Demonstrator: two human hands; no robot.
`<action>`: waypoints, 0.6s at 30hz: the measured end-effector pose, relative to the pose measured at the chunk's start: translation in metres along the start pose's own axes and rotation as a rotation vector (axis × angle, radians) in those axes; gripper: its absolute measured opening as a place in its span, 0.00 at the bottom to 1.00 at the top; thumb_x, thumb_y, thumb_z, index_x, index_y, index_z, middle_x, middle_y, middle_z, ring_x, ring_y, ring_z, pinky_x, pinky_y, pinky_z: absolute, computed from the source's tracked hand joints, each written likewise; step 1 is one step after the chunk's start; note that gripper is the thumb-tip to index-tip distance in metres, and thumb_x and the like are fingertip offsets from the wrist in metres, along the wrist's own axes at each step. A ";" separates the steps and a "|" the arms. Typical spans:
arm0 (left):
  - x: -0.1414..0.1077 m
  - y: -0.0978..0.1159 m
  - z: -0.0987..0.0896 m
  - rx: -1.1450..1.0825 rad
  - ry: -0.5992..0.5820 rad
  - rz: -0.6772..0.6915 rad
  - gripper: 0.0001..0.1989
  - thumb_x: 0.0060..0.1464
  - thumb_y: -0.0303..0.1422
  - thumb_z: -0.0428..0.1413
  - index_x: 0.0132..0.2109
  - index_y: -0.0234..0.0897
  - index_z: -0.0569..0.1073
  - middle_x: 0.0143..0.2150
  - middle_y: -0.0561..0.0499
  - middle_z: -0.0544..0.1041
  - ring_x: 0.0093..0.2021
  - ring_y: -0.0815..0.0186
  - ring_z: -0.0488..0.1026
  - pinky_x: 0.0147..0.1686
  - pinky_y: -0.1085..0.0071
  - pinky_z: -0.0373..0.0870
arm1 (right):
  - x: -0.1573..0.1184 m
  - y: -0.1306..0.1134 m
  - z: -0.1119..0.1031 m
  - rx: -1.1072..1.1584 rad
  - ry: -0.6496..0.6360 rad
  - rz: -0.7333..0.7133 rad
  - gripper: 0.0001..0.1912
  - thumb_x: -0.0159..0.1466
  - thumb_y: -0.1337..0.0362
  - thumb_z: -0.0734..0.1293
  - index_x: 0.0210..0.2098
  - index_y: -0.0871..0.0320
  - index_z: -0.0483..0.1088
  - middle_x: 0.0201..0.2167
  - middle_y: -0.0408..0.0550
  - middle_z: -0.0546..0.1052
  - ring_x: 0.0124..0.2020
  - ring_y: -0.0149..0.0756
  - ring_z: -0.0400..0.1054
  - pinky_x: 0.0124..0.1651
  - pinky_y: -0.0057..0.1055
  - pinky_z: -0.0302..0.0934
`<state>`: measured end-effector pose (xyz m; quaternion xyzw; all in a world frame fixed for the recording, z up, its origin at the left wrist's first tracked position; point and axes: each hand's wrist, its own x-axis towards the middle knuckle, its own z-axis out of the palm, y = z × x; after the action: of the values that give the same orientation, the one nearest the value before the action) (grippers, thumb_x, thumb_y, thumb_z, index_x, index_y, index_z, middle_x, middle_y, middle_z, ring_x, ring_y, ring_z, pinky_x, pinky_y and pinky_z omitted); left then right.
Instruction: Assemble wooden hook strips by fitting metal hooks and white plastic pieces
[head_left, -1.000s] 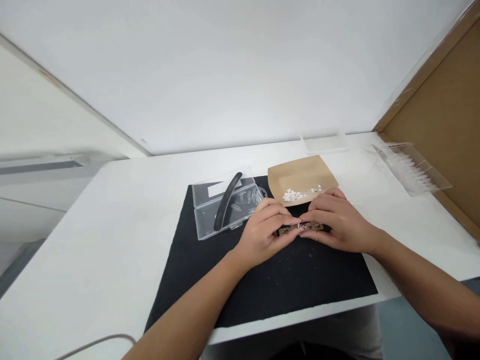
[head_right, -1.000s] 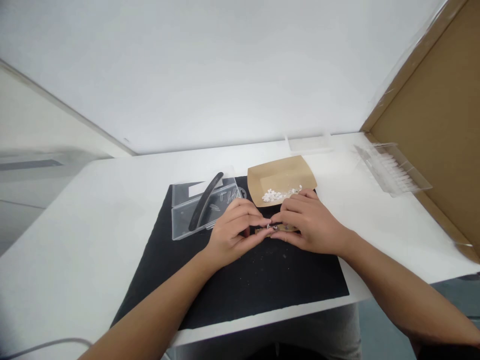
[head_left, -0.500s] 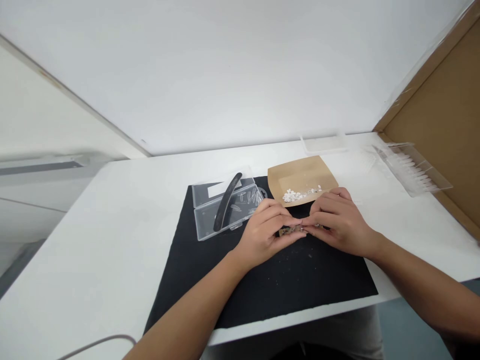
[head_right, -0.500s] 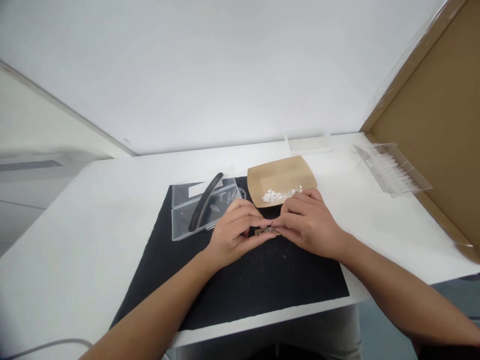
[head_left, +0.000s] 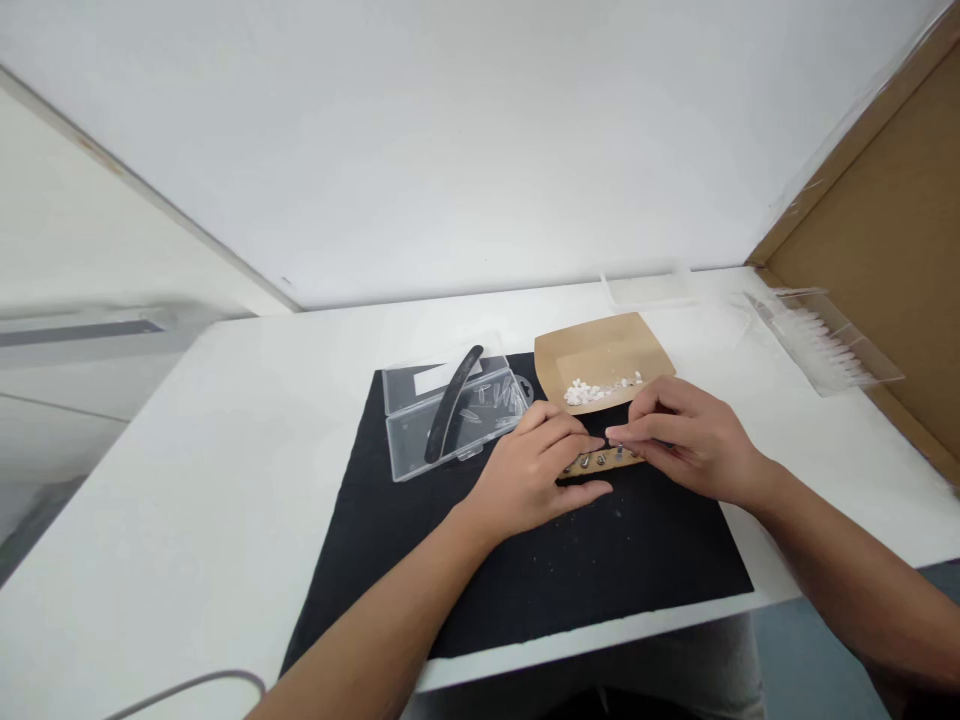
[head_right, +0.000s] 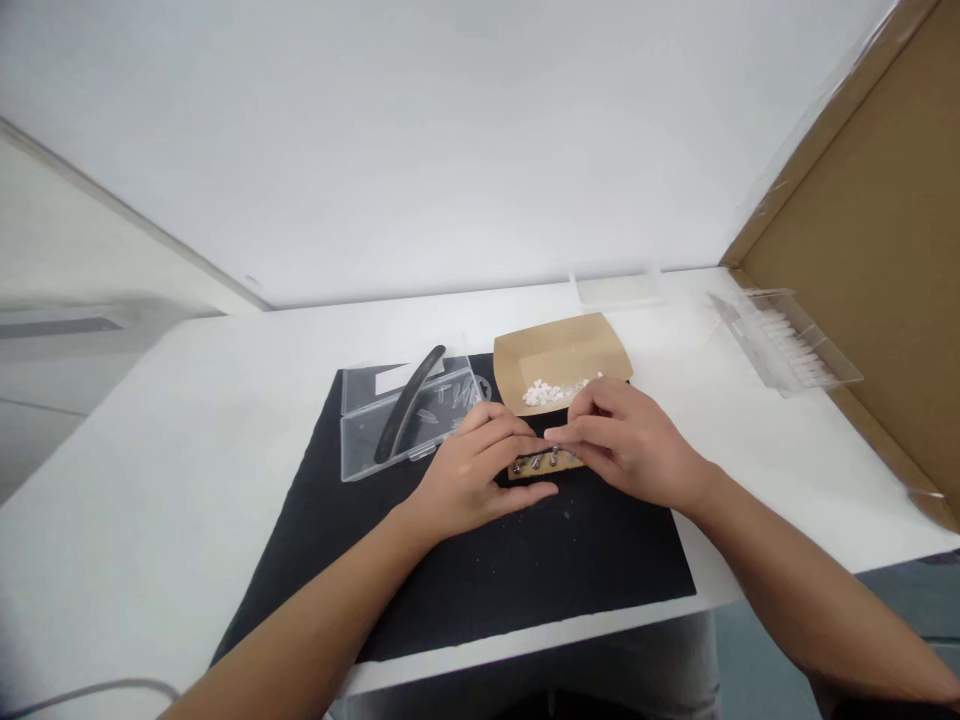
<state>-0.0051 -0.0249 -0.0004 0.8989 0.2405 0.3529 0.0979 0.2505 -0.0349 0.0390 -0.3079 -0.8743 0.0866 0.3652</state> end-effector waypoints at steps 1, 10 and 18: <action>0.000 0.000 0.000 0.010 -0.010 -0.011 0.18 0.62 0.42 0.67 0.51 0.35 0.78 0.44 0.43 0.81 0.49 0.55 0.73 0.48 0.59 0.77 | -0.001 0.001 0.000 0.021 -0.027 0.004 0.10 0.72 0.69 0.69 0.49 0.49 0.79 0.36 0.46 0.75 0.37 0.34 0.68 0.38 0.33 0.64; -0.003 0.000 0.001 0.051 -0.109 -0.068 0.19 0.60 0.42 0.68 0.52 0.34 0.78 0.45 0.44 0.81 0.48 0.54 0.73 0.43 0.61 0.77 | -0.005 0.008 0.000 0.062 -0.204 0.087 0.04 0.73 0.65 0.69 0.44 0.55 0.77 0.38 0.48 0.78 0.38 0.36 0.70 0.40 0.33 0.65; -0.005 0.000 0.001 0.044 -0.161 -0.123 0.18 0.61 0.42 0.67 0.51 0.35 0.78 0.44 0.44 0.81 0.49 0.54 0.73 0.43 0.62 0.77 | -0.003 0.009 -0.005 0.085 -0.445 0.228 0.04 0.71 0.66 0.70 0.38 0.56 0.77 0.37 0.47 0.79 0.39 0.38 0.72 0.43 0.35 0.63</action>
<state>-0.0079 -0.0274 -0.0040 0.9099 0.2945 0.2672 0.1185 0.2594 -0.0299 0.0374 -0.3624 -0.8883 0.2297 0.1641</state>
